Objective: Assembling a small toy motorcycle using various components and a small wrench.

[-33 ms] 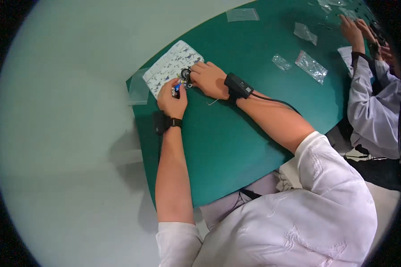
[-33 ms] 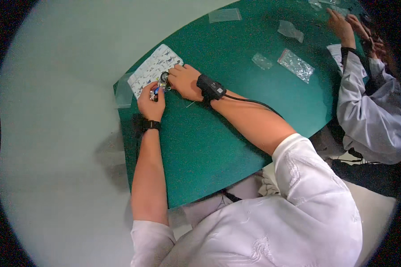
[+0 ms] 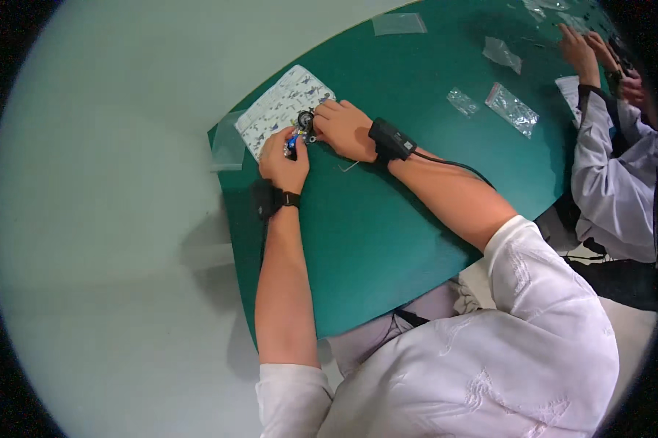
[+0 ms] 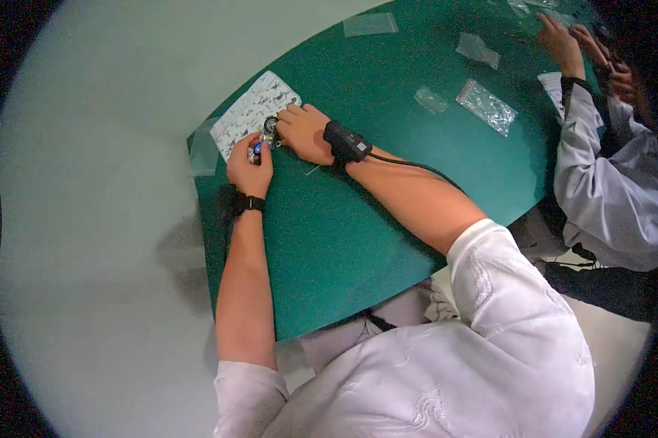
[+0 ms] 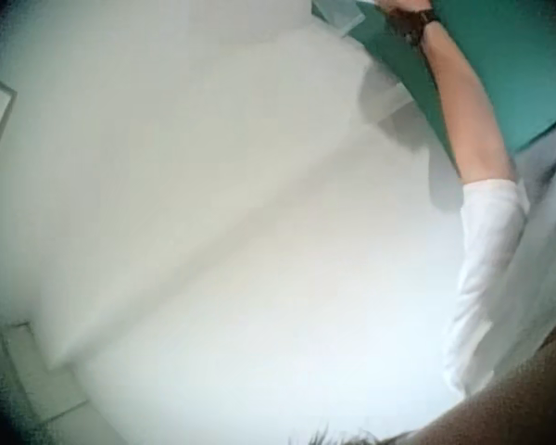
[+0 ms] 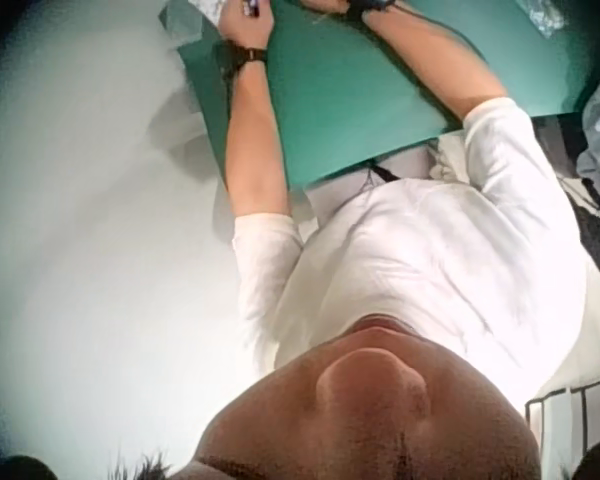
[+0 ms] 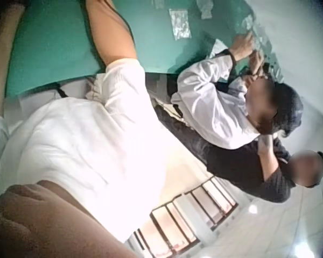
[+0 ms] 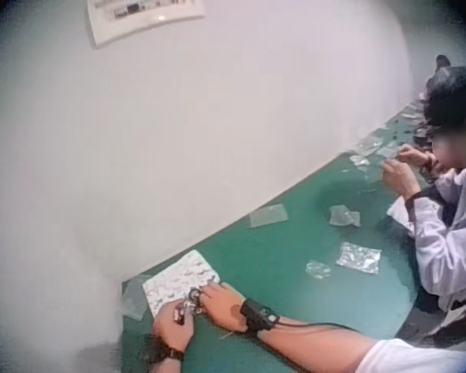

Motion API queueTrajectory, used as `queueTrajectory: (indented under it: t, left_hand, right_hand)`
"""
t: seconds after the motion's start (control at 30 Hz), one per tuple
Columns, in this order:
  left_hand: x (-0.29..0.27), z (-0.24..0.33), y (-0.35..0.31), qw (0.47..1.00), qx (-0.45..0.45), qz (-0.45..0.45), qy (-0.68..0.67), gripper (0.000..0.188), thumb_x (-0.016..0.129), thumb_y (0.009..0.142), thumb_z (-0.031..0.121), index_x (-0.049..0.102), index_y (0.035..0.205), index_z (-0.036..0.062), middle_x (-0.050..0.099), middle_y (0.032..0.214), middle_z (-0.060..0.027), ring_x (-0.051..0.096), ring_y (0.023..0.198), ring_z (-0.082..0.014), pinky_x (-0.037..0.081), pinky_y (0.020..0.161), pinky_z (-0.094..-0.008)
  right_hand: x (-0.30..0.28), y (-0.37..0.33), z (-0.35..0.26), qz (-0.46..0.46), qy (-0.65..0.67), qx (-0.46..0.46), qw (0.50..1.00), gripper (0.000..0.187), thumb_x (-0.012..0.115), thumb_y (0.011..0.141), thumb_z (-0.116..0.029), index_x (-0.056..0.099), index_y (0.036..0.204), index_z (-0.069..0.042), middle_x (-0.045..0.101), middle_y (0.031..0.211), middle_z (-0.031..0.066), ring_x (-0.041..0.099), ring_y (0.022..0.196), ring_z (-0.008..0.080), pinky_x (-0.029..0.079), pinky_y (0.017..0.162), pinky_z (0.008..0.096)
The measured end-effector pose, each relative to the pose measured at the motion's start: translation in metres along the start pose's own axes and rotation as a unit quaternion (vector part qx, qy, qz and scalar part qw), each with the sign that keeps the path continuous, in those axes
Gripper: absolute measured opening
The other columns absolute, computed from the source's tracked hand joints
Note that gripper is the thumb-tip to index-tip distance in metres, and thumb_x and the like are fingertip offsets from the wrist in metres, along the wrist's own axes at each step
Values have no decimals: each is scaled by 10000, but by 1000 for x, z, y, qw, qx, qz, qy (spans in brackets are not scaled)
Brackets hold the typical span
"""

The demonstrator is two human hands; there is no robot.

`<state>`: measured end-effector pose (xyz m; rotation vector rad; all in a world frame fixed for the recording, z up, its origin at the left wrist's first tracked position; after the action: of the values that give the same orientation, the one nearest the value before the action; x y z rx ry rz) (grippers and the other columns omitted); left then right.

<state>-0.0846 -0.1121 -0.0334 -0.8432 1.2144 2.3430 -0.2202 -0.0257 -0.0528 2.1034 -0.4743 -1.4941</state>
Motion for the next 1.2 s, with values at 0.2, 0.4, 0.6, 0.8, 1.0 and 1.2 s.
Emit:
queueTrajectory:
  t: [0.2,0.4,0.6,0.8,1.0,1.2]
  left_hand:
    - [4,8,-2,996,12,-30,85,293,681,888,144,647,1172,81,669,945,-107,642,898,-309,531,754,-420]
    - [6,5,-1,990,34,-50,126,288,651,920,149,626,1197,73,659,976,-115,623,943,-314,513,802,-428]
    - [5,7,-2,990,27,-17,139,266,646,920,145,636,1179,83,668,950,-100,615,928,-316,476,836,-449]
    - [-2,17,-1,990,61,-9,128,250,652,899,124,656,1145,86,672,945,-89,607,941,-309,455,840,-445]
    - [-3,12,1,989,86,1,117,189,646,918,134,678,1101,97,681,969,-87,607,989,-305,432,879,-450]
    - [-10,10,-1,986,124,23,111,151,672,865,136,689,1007,86,672,959,-67,594,984,-281,422,920,-431]
  right_hand:
    - [4,0,3,8,27,7,1000,148,689,878,-179,622,942,-63,612,1004,81,565,994,264,425,836,383]
    - [-1,5,-2,-7,29,8,1000,165,694,891,-209,629,955,-71,633,985,69,563,997,263,429,840,391]
    - [3,1,-2,-13,18,2,1000,194,663,927,-252,626,948,-63,616,963,75,566,974,266,444,839,397]
    - [-22,14,-18,47,22,-47,998,209,675,917,-228,608,812,-60,591,821,87,577,844,287,475,770,406]
    - [-36,11,-46,71,32,-158,984,213,723,857,-191,601,719,-84,595,719,51,608,702,249,516,593,386]
    - [-18,15,-65,-93,18,-133,987,460,690,918,-302,544,546,-74,550,542,74,567,506,286,432,478,396]
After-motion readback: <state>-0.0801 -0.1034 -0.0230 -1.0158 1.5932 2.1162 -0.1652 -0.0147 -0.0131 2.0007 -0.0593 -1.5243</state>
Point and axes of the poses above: each hand's wrist, its own y-axis towards the middle knuckle, its own x-axis out of the palm, z = x × y, the point moved 6 cm from there along y, towards the middle knuckle
